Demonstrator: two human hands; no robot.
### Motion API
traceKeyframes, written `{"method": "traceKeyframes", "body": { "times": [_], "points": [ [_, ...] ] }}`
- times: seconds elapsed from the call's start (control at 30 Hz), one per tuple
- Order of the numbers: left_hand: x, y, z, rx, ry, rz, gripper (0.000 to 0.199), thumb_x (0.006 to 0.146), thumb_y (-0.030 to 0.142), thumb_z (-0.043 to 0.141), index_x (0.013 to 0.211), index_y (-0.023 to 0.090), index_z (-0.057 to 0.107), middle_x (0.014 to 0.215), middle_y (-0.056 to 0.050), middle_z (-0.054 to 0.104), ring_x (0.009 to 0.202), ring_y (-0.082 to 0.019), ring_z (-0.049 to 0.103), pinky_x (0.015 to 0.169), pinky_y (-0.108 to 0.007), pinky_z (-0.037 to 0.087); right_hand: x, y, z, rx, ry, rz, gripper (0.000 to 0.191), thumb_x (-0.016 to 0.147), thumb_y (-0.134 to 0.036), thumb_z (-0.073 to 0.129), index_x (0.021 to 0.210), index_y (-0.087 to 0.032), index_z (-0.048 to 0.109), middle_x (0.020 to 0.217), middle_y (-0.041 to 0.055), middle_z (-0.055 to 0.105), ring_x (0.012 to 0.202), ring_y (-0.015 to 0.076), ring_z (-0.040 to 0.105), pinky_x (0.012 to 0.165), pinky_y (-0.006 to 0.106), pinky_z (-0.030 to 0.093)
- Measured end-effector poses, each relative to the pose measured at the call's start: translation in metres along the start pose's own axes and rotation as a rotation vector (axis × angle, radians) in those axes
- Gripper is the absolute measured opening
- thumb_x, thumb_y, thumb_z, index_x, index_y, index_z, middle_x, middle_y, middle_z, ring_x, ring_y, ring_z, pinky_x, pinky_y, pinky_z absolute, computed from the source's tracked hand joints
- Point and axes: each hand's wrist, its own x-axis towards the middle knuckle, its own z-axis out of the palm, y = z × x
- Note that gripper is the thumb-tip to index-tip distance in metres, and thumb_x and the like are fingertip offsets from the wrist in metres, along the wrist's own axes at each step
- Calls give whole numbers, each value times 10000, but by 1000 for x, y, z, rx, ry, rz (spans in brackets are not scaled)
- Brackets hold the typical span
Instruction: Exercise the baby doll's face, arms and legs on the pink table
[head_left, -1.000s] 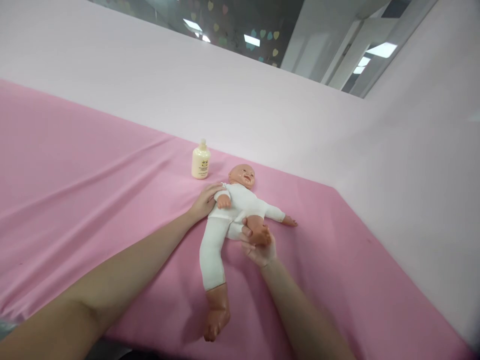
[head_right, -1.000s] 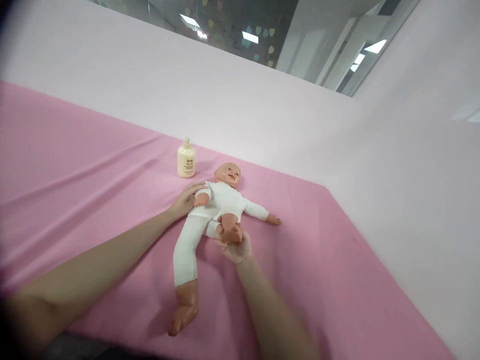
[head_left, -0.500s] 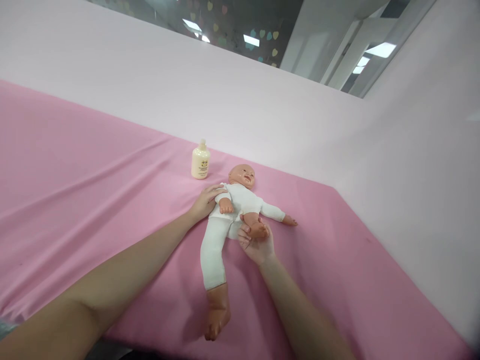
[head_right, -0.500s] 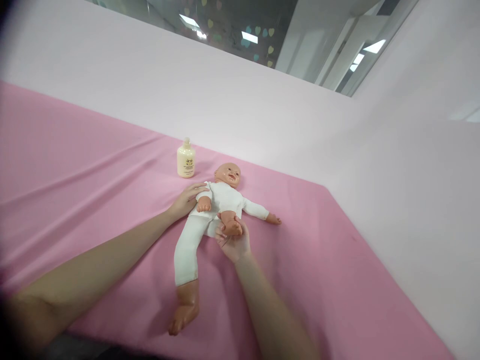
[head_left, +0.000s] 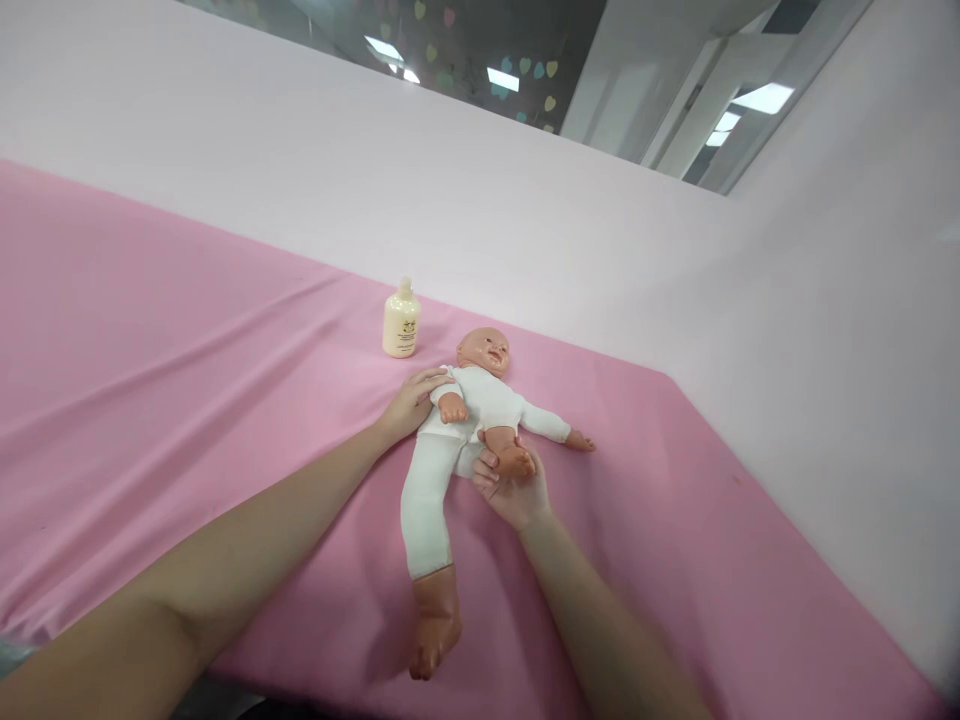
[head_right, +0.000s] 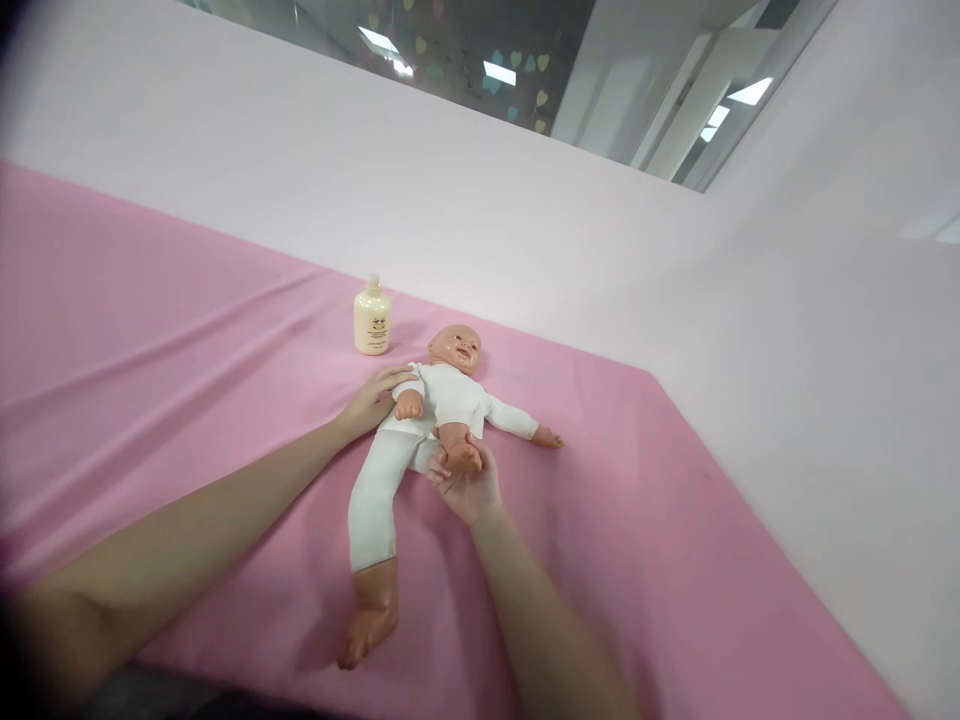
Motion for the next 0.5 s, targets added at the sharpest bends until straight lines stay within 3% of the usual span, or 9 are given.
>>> {"method": "traceKeyframes", "body": {
  "times": [0.5],
  "points": [
    [2,0,-1,-49,14,-43,426,828,211,538,1211,236,722,1375,-91,643,1321,-255,559,1190,-475,402,0,1,2,8,-53,0,417,830,-443,623,1079,-110,653,717,-12,471,610,87,335,612,217,336]
  ]
}}
